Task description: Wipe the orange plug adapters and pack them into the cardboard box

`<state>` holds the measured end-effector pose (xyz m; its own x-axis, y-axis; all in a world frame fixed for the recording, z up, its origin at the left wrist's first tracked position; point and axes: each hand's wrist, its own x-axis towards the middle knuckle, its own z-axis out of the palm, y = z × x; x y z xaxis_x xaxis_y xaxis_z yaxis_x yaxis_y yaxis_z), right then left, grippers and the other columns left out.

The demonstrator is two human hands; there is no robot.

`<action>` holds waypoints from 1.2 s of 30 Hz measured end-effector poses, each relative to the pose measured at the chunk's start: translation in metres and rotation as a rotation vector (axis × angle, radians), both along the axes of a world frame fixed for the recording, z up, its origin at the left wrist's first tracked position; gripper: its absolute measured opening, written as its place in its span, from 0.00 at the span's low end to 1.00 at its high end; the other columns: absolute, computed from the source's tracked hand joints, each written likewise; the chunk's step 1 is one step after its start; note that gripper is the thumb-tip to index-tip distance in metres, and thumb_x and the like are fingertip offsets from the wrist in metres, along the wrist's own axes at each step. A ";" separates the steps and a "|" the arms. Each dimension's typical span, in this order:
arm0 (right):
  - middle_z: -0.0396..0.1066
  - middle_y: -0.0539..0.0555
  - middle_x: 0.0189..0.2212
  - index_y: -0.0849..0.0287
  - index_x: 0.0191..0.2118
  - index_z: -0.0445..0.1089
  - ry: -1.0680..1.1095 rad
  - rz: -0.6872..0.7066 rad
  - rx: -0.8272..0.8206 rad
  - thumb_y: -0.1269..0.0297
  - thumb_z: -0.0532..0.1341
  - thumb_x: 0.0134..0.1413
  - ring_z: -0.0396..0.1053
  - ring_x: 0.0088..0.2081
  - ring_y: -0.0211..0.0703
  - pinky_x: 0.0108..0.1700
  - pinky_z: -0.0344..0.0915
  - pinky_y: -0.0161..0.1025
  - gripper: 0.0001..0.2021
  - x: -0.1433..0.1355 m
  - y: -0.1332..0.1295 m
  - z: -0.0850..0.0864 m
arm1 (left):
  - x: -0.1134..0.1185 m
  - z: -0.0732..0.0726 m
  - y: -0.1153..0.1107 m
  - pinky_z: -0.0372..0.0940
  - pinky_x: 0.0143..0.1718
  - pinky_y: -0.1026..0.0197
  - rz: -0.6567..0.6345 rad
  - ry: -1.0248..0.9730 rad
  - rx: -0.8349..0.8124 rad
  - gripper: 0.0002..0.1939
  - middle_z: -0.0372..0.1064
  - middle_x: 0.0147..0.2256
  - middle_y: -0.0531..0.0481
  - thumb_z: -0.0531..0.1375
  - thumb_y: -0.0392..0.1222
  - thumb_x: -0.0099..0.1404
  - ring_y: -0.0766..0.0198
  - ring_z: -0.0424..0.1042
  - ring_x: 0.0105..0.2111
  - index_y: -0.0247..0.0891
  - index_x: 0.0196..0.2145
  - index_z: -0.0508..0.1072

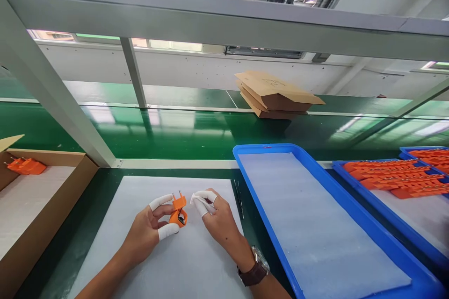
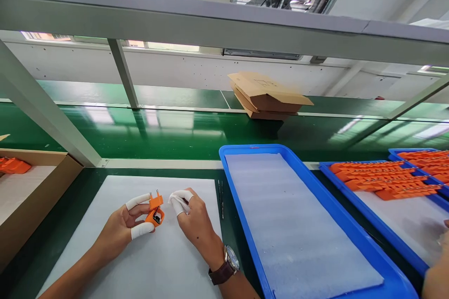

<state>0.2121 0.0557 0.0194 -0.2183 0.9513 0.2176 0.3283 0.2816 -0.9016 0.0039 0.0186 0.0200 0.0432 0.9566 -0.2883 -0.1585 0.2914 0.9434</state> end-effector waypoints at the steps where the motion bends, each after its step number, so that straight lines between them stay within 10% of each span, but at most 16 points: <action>1: 0.71 0.51 0.38 0.52 0.41 0.73 -0.061 -0.005 0.016 0.77 0.56 0.59 0.69 0.38 0.43 0.39 0.67 0.39 0.13 0.003 0.001 0.000 | -0.001 0.000 0.000 0.74 0.47 0.46 0.002 0.002 0.003 0.47 0.76 0.52 0.39 0.77 0.43 0.46 0.40 0.72 0.56 0.43 0.62 0.65; 6: 0.70 0.53 0.35 0.55 0.37 0.72 -0.328 0.012 0.158 0.80 0.56 0.54 0.66 0.38 0.47 0.41 0.66 0.43 0.13 0.007 0.003 0.001 | -0.005 0.000 0.002 0.71 0.51 0.46 -0.013 -0.002 0.008 0.45 0.76 0.53 0.38 0.77 0.41 0.46 0.41 0.73 0.55 0.41 0.60 0.67; 19: 0.75 0.52 0.43 0.54 0.46 0.73 0.003 0.235 -0.143 0.78 0.56 0.55 0.74 0.41 0.42 0.42 0.71 0.38 0.17 -0.008 -0.011 0.001 | -0.001 0.001 -0.003 0.74 0.45 0.51 -0.044 0.013 0.001 0.43 0.76 0.50 0.43 0.76 0.40 0.47 0.54 0.80 0.38 0.43 0.60 0.69; 32: 0.73 0.54 0.37 0.55 0.41 0.74 0.013 0.135 0.034 0.71 0.56 0.59 0.71 0.37 0.43 0.39 0.70 0.39 0.11 -0.018 -0.012 -0.010 | -0.002 -0.001 -0.001 0.75 0.48 0.48 -0.050 -0.005 -0.026 0.32 0.79 0.46 0.42 0.76 0.41 0.49 0.46 0.77 0.49 0.38 0.52 0.74; 36: 0.76 0.54 0.37 0.55 0.41 0.76 0.206 -0.052 -0.132 0.61 0.62 0.59 0.74 0.37 0.44 0.39 0.73 0.39 0.07 -0.016 -0.008 -0.004 | 0.002 0.004 -0.002 0.76 0.44 0.46 -0.032 -0.062 -0.049 0.39 0.78 0.49 0.42 0.77 0.39 0.44 0.42 0.76 0.50 0.39 0.54 0.73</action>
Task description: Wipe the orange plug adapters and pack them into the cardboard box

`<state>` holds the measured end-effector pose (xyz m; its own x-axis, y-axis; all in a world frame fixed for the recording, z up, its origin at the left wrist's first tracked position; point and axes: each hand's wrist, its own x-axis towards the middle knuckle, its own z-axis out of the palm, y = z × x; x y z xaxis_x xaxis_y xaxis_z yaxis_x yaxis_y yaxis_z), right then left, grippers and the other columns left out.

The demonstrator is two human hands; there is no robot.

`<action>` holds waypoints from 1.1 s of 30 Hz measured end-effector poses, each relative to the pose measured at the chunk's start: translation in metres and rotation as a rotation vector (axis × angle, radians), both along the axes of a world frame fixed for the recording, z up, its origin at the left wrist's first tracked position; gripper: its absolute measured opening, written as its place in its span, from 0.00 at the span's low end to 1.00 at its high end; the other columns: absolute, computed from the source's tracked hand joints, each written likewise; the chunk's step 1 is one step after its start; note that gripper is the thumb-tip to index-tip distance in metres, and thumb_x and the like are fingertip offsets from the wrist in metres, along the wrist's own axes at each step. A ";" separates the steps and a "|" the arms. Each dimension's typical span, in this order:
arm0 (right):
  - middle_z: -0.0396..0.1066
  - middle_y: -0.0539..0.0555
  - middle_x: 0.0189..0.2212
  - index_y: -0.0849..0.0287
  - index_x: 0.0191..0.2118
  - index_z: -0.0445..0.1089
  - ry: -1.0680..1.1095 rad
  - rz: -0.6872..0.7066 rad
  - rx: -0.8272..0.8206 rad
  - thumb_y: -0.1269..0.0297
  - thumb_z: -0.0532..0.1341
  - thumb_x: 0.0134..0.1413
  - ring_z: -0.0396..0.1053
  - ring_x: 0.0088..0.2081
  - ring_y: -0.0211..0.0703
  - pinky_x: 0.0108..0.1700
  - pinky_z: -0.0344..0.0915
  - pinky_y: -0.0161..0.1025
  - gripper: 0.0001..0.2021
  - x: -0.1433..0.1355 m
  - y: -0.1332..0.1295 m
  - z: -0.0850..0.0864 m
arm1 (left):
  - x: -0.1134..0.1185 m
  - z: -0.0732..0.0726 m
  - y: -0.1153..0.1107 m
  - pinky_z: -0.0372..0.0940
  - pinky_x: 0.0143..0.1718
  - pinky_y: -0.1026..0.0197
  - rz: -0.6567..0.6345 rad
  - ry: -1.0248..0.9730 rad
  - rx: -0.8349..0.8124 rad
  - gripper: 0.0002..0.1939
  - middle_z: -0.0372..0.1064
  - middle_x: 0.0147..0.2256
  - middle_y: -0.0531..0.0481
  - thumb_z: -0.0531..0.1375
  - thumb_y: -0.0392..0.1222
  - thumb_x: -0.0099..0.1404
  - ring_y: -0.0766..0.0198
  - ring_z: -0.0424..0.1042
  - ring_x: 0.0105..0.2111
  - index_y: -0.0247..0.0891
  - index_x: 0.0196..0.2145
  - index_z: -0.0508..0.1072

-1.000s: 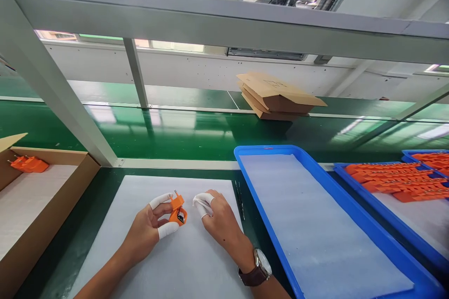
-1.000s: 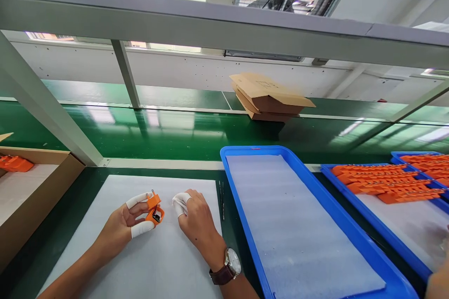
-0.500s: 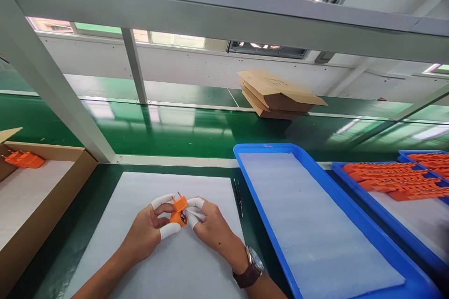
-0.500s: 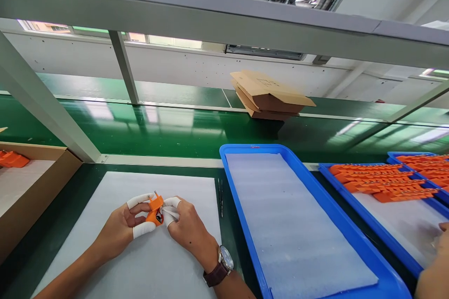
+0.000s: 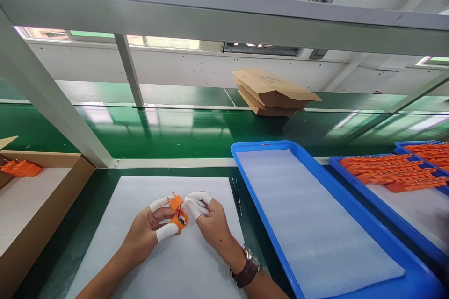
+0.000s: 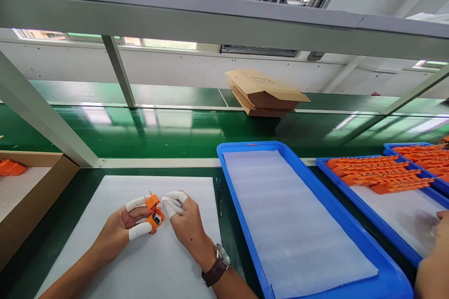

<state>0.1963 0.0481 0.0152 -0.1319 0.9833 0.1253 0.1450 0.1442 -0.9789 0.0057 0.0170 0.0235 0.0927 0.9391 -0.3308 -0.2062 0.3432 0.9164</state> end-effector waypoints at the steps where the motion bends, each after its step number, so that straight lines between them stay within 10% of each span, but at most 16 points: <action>1: 0.77 0.54 0.37 0.56 0.41 0.76 0.042 -0.048 -0.052 0.59 0.64 0.58 0.75 0.37 0.45 0.40 0.74 0.39 0.08 0.002 0.002 0.002 | 0.001 0.001 0.000 0.76 0.44 0.45 0.000 -0.004 -0.001 0.39 0.78 0.49 0.41 0.78 0.39 0.44 0.41 0.76 0.50 0.40 0.55 0.73; 14: 0.76 0.52 0.39 0.56 0.38 0.76 -0.055 0.224 -0.084 0.73 0.60 0.55 0.74 0.39 0.42 0.39 0.70 0.37 0.09 0.008 0.000 0.012 | 0.003 -0.002 -0.001 0.74 0.49 0.43 0.071 0.052 0.060 0.41 0.79 0.47 0.41 0.77 0.46 0.46 0.42 0.77 0.51 0.39 0.57 0.71; 25: 0.73 0.53 0.38 0.54 0.42 0.75 -0.036 -0.014 0.117 0.69 0.61 0.58 0.71 0.38 0.44 0.40 0.70 0.39 0.08 0.006 0.003 0.002 | 0.005 0.010 -0.003 0.76 0.40 0.47 -0.038 -0.007 0.006 0.39 0.78 0.49 0.39 0.76 0.46 0.49 0.46 0.79 0.42 0.41 0.58 0.72; 33: 0.72 0.53 0.38 0.55 0.39 0.76 -0.077 0.145 0.067 0.71 0.60 0.55 0.70 0.36 0.42 0.35 0.66 0.37 0.09 0.009 0.004 0.008 | 0.003 0.010 -0.002 0.76 0.39 0.48 -0.019 -0.005 0.008 0.42 0.77 0.51 0.40 0.76 0.44 0.49 0.45 0.78 0.45 0.42 0.61 0.69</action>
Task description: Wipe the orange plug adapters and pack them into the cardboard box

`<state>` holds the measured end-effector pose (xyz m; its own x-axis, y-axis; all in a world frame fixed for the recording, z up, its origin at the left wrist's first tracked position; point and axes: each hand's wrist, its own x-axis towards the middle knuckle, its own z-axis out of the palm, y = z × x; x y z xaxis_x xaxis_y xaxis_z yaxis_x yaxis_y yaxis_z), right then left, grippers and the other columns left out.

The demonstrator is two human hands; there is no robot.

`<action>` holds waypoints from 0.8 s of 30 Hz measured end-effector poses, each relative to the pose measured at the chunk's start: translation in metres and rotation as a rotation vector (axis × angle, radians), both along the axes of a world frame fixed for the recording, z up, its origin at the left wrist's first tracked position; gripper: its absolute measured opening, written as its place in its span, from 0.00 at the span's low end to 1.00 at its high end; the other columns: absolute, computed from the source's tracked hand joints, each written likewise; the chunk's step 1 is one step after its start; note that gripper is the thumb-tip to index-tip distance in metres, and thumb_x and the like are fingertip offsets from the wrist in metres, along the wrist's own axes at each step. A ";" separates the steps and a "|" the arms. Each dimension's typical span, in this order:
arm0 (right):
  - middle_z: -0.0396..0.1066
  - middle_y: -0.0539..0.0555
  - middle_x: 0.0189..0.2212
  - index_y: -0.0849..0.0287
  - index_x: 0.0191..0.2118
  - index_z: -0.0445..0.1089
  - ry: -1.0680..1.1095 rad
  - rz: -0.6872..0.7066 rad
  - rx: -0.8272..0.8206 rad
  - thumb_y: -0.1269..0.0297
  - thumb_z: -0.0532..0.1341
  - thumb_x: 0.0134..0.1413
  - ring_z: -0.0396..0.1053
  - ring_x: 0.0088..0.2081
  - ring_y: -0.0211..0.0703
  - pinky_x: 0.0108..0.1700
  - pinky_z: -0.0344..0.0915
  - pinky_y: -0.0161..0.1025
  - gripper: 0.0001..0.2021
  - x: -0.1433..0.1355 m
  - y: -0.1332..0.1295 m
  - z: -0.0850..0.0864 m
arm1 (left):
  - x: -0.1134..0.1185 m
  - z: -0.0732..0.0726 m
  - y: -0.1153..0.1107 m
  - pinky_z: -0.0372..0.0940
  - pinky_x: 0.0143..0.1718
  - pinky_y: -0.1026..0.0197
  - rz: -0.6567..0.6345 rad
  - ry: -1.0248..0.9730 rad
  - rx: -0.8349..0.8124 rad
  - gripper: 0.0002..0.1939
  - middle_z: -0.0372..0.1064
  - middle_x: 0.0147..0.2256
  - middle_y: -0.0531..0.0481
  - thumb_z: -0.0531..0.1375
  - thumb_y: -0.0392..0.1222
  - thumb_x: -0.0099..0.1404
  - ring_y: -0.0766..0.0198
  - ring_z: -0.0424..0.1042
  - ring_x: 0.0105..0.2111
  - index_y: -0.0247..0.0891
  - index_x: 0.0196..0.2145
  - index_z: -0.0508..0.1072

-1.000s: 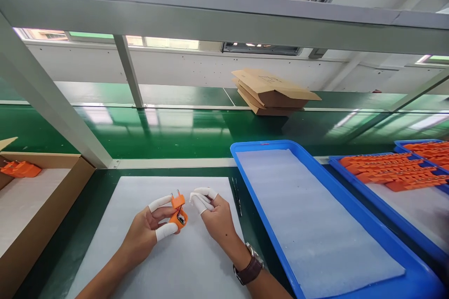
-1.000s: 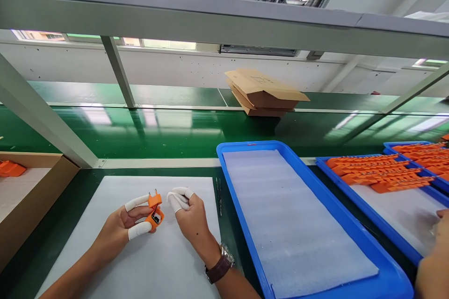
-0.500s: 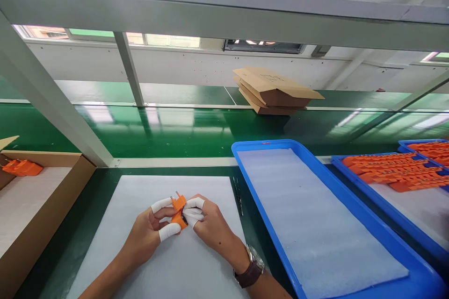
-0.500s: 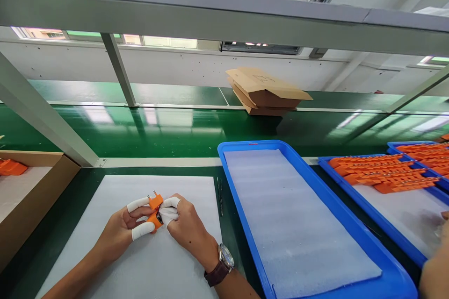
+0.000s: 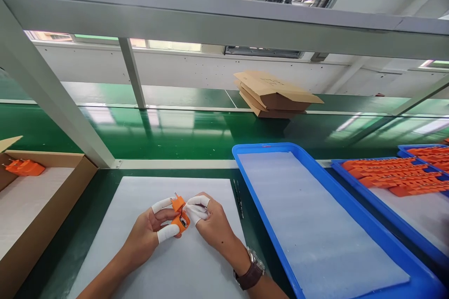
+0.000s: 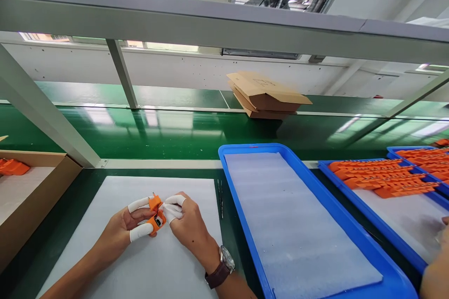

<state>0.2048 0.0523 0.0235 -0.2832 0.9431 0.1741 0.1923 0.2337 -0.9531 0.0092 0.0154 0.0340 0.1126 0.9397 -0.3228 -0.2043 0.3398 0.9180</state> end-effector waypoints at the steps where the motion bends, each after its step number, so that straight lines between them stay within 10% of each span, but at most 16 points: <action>1: 0.72 0.53 0.38 0.55 0.39 0.76 -0.020 -0.049 0.048 0.72 0.59 0.55 0.70 0.36 0.43 0.37 0.67 0.38 0.10 0.000 0.001 -0.001 | 0.000 -0.001 0.000 0.76 0.39 0.48 -0.007 -0.003 0.002 0.42 0.77 0.50 0.40 0.76 0.44 0.49 0.44 0.78 0.46 0.42 0.61 0.69; 5: 0.73 0.53 0.37 0.56 0.39 0.76 0.000 -0.155 0.019 0.70 0.61 0.56 0.71 0.38 0.44 0.39 0.68 0.39 0.08 0.002 0.004 -0.002 | -0.001 -0.005 0.000 0.75 0.45 0.45 -0.003 -0.016 0.040 0.44 0.78 0.49 0.40 0.76 0.44 0.48 0.43 0.76 0.51 0.43 0.62 0.68; 24: 0.69 0.50 0.36 0.56 0.38 0.74 -0.238 0.152 0.044 0.82 0.54 0.52 0.68 0.35 0.38 0.37 0.64 0.35 0.17 0.000 -0.002 -0.007 | -0.008 -0.030 0.001 0.73 0.49 0.48 -0.024 0.057 0.108 0.37 0.77 0.50 0.44 0.74 0.42 0.53 0.47 0.74 0.53 0.43 0.59 0.68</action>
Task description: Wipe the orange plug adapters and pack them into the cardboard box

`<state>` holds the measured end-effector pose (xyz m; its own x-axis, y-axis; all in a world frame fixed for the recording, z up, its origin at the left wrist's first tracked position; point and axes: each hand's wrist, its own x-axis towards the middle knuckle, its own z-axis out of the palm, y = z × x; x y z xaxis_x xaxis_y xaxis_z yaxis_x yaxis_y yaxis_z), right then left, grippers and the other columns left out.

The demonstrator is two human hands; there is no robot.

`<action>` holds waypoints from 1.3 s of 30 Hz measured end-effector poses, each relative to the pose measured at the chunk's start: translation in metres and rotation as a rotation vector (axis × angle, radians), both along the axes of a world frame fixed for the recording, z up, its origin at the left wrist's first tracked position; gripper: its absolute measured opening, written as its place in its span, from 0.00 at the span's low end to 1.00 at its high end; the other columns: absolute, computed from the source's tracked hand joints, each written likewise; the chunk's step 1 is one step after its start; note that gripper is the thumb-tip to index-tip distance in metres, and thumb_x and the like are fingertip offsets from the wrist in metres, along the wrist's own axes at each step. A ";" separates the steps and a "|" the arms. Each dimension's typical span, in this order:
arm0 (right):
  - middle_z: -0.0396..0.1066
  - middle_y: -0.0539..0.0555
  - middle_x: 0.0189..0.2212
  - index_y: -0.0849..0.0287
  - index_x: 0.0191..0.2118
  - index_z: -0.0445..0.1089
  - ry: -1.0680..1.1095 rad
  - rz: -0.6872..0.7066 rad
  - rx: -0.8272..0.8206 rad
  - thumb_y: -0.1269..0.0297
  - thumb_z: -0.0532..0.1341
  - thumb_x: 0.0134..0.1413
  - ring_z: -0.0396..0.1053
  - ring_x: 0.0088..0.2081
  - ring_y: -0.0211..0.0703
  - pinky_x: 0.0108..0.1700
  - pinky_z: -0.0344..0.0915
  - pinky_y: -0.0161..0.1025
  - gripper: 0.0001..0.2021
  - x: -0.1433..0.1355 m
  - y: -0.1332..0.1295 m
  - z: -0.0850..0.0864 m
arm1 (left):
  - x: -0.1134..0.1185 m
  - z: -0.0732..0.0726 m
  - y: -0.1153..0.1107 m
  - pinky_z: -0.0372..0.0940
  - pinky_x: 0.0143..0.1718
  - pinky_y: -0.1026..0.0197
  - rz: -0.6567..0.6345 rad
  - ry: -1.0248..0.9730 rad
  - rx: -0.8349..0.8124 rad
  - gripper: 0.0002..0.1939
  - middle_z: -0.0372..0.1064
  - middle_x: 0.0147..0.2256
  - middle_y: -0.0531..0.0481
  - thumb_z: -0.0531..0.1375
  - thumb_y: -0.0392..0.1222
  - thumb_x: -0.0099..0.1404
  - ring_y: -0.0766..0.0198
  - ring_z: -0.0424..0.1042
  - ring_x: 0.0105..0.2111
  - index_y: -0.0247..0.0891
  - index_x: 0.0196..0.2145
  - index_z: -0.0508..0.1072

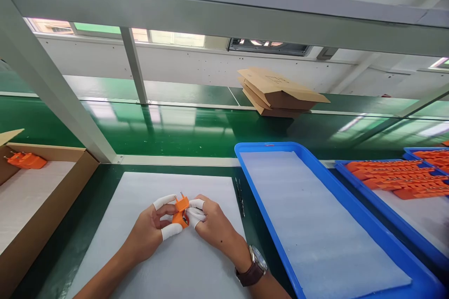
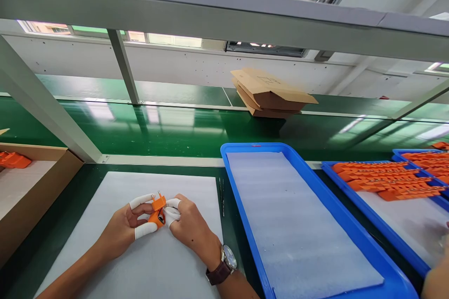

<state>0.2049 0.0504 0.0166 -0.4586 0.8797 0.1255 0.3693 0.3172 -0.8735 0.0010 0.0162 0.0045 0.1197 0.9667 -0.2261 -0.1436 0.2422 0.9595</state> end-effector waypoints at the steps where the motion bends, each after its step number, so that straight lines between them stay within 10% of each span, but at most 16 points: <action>1: 0.70 0.50 0.37 0.56 0.38 0.74 -0.004 -0.004 0.007 0.82 0.54 0.52 0.68 0.35 0.39 0.38 0.65 0.35 0.16 -0.001 0.000 -0.001 | 0.000 -0.001 0.000 0.73 0.50 0.47 -0.007 0.001 0.002 0.36 0.77 0.50 0.44 0.74 0.42 0.54 0.47 0.74 0.53 0.42 0.58 0.69; 39: 0.75 0.51 0.37 0.57 0.59 0.67 0.060 -0.191 -0.181 0.70 0.59 0.58 0.72 0.38 0.41 0.43 0.69 0.39 0.22 0.017 0.011 -0.002 | -0.001 0.004 0.005 0.71 0.54 0.43 -0.033 0.006 -0.042 0.36 0.77 0.51 0.40 0.75 0.43 0.52 0.44 0.74 0.55 0.40 0.57 0.70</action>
<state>0.2215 0.0617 0.0150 -0.2790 0.9601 -0.0194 0.3531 0.0838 -0.9318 -0.0003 0.0214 0.0083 0.1503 0.9518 -0.2675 -0.1292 0.2871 0.9491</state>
